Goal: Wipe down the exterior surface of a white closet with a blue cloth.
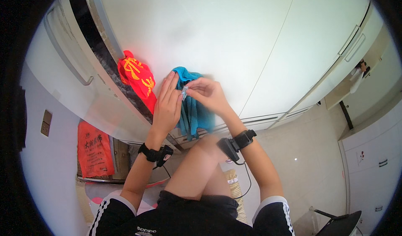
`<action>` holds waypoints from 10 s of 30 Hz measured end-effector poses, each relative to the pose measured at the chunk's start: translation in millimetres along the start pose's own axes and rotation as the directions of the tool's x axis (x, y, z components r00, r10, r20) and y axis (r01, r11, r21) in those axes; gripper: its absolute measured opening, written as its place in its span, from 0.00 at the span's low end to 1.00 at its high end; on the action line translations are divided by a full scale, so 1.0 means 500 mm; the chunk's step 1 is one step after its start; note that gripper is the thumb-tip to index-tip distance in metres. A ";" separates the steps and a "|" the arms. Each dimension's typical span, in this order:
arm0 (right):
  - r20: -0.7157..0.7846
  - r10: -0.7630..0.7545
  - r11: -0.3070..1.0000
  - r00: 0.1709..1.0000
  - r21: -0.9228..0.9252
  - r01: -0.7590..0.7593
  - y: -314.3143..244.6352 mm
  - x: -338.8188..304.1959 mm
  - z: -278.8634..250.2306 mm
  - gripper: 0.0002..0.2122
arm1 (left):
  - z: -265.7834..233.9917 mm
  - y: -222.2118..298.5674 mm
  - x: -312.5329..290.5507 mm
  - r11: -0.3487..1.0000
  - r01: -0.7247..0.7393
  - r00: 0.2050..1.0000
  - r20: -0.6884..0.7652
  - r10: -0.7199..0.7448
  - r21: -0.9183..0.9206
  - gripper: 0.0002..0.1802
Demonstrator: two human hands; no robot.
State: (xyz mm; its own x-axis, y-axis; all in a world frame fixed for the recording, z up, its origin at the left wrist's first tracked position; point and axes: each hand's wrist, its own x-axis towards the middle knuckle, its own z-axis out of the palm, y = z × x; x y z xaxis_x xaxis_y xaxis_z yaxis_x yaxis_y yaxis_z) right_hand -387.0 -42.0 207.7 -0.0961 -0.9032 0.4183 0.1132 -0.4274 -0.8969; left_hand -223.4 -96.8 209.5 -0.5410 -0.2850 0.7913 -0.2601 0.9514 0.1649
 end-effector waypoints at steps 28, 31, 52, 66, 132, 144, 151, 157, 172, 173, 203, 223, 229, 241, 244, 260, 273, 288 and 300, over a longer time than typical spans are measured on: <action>0.071 -0.009 0.999 0.997 -0.044 0.012 -0.006 0.000 -0.008 0.03 | 0.008 0.012 -0.012 0.987 0.031 0.997 -0.067 -0.042 -0.156 0.06; 0.097 -0.006 0.999 0.995 -0.037 0.010 -0.013 0.000 -0.011 0.03 | 0.002 0.013 -0.010 0.982 0.041 0.998 -0.048 -0.050 -0.184 0.05; 0.160 0.022 1.000 0.987 -0.007 -0.021 -0.013 -0.008 -0.017 0.03 | -0.003 0.032 -0.008 0.964 0.102 0.987 -0.094 -0.128 -0.244 0.06; 0.125 0.051 0.998 0.991 -0.031 -0.047 -0.021 -0.010 -0.010 0.05 | -0.020 0.038 -0.003 0.991 0.064 0.992 -0.103 -0.076 -0.120 0.04; 0.006 0.157 0.986 0.988 0.047 -0.157 0.003 0.002 -0.019 0.04 | 0.011 0.026 -0.047 0.604 0.368 0.901 0.111 -0.420 -0.707 0.06; -0.034 0.323 0.940 0.946 0.125 -0.317 -0.005 0.000 -0.025 0.03 | 0.003 0.032 -0.004 0.932 0.200 0.951 -0.167 -0.258 -0.301 0.09; 0.009 0.260 0.952 0.966 0.168 -0.258 0.003 0.004 -0.026 0.03 | 0.011 0.007 0.019 0.994 0.011 0.957 -0.289 -0.042 -0.106 0.11; -0.036 0.327 0.926 0.945 0.213 -0.312 -0.003 0.000 -0.019 0.04 | 0.027 0.004 0.000 1.000 0.014 0.976 -0.219 -0.018 -0.020 0.17; 0.399 0.109 0.868 0.910 0.408 -0.283 -0.282 -0.145 0.092 0.03 | 0.085 -0.030 -0.055 0.915 -0.039 0.999 0.017 0.035 0.401 0.30; 0.455 0.153 0.829 0.877 0.424 -0.365 -0.331 -0.164 0.118 0.02 | 0.078 -0.030 -0.057 0.910 -0.026 1.000 0.016 0.022 0.414 0.29; 0.332 0.320 0.936 0.887 -0.255 -0.243 0.080 -0.528 0.144 0.04 | 0.057 -0.021 -0.052 0.889 -0.066 0.988 0.156 -0.007 0.453 0.31; 0.631 -0.004 0.643 0.776 -0.592 0.486 0.039 -0.402 0.062 0.17 | 0.072 -0.026 -0.049 0.937 -0.070 0.988 0.153 0.017 0.343 0.29; 0.245 0.002 0.675 0.970 -0.715 0.179 0.060 -0.197 0.065 0.28 | 0.084 -0.040 -0.057 0.961 -0.023 0.995 0.097 -0.004 0.277 0.29; -0.002 -0.153 0.574 0.988 -0.814 0.087 0.148 -0.106 0.015 0.33 | 0.071 -0.017 0.009 0.968 0.003 0.999 -0.032 0.005 0.252 0.31; 0.059 -0.248 0.452 0.967 -0.876 0.169 0.155 -0.094 -0.018 0.31 | 0.073 -0.007 0.020 0.976 0.080 0.997 -0.019 -0.078 0.202 0.30; 0.356 -0.572 -0.063 0.739 -0.917 0.393 -0.099 -0.038 -0.192 0.23 | 0.115 0.023 0.095 0.862 0.029 0.996 -0.088 0.018 0.506 0.37; -0.788 -0.411 0.760 0.458 -0.574 -0.305 0.159 -0.124 -0.241 0.11 | 0.217 -0.006 0.003 0.819 -0.265 0.959 0.225 0.171 0.509 0.30; -0.733 0.574 0.760 0.366 0.643 0.094 0.228 -0.122 -0.221 0.16 | 0.291 0.007 0.007 0.806 -0.391 0.914 0.293 0.281 0.445 0.23; -0.441 -0.597 0.724 0.670 -0.655 0.214 -0.127 0.004 -0.124 0.30 | 0.050 0.096 0.218 0.916 0.189 0.925 -0.376 -0.046 0.353 0.32</action>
State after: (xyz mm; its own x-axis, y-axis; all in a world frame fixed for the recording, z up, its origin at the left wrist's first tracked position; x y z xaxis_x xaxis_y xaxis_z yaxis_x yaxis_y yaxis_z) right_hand -455.8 -14.0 256.6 -0.5679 -0.3332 0.7526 -0.5865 -0.4777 -0.6541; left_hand -314.5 -85.0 288.8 -0.1877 -0.2636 0.9462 -0.6233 0.7765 0.0927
